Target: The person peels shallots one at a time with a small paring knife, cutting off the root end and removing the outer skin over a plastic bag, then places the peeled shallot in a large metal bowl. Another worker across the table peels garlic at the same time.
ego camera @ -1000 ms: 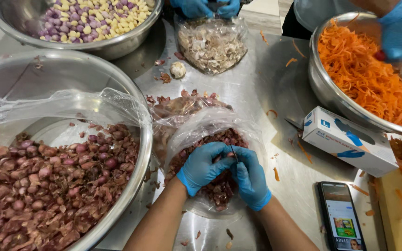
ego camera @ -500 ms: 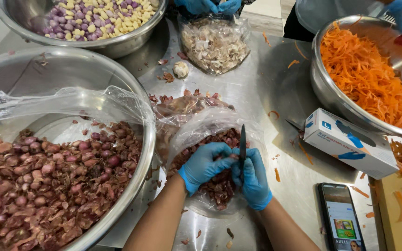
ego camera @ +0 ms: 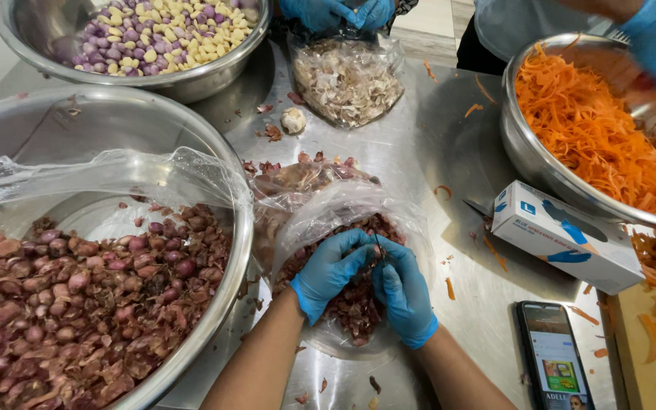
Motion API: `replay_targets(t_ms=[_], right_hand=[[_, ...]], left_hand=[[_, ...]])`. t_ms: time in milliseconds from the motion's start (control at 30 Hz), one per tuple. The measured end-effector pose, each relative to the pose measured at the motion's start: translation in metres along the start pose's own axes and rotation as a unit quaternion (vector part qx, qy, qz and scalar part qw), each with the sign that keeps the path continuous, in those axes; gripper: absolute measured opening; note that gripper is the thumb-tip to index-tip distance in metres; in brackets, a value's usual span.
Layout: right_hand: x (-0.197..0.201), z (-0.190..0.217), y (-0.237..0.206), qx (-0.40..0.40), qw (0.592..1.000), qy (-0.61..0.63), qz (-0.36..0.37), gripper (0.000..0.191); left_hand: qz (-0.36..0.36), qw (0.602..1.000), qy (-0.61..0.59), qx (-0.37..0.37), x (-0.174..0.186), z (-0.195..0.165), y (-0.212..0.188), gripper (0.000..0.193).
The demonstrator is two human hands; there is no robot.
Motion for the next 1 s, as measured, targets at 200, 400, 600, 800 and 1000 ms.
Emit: replay_targets(t_ms=[200,400,600,800,1000], right_hand=[[-0.001,-0.005,-0.004,-0.001,1.000,0.000,-0.007,0.059],[0.001,-0.003,-0.007,0.027,0.999,-0.044,-0.009,0.053],[0.008,-0.017,-0.010,-0.015,0.998,-0.010,-0.055,0.034],[0.006,-0.034,-0.015,-0.148,0.965,0.196,-0.097,0.026],[0.011,-0.032,-0.009,-0.144,0.963,0.159,-0.163,0.028]], left_hand=[[0.014,1.000,-0.024,0.006,-0.002,0.008,0.001,0.017],[0.009,1.000,-0.023,-0.015,-0.008,0.008,0.002,0.015],[0.023,0.999,0.020,-0.022,-0.016,0.001,-0.003,0.020],[0.024,0.996,-0.006,0.087,-0.009,0.012,-0.006,0.019],[-0.130,0.975,0.173,-0.056,-0.001,-0.017,-0.008,0.028]])
Point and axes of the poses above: each hand's wrist, its own y-axis towards the middle knuckle, its own x-axis out of the back of the hand, z = x × y, the point moved 8 cm from there along y, towards the middle knuckle, and after that the axes turned 10 degrees about x, right-handed, at the moved point
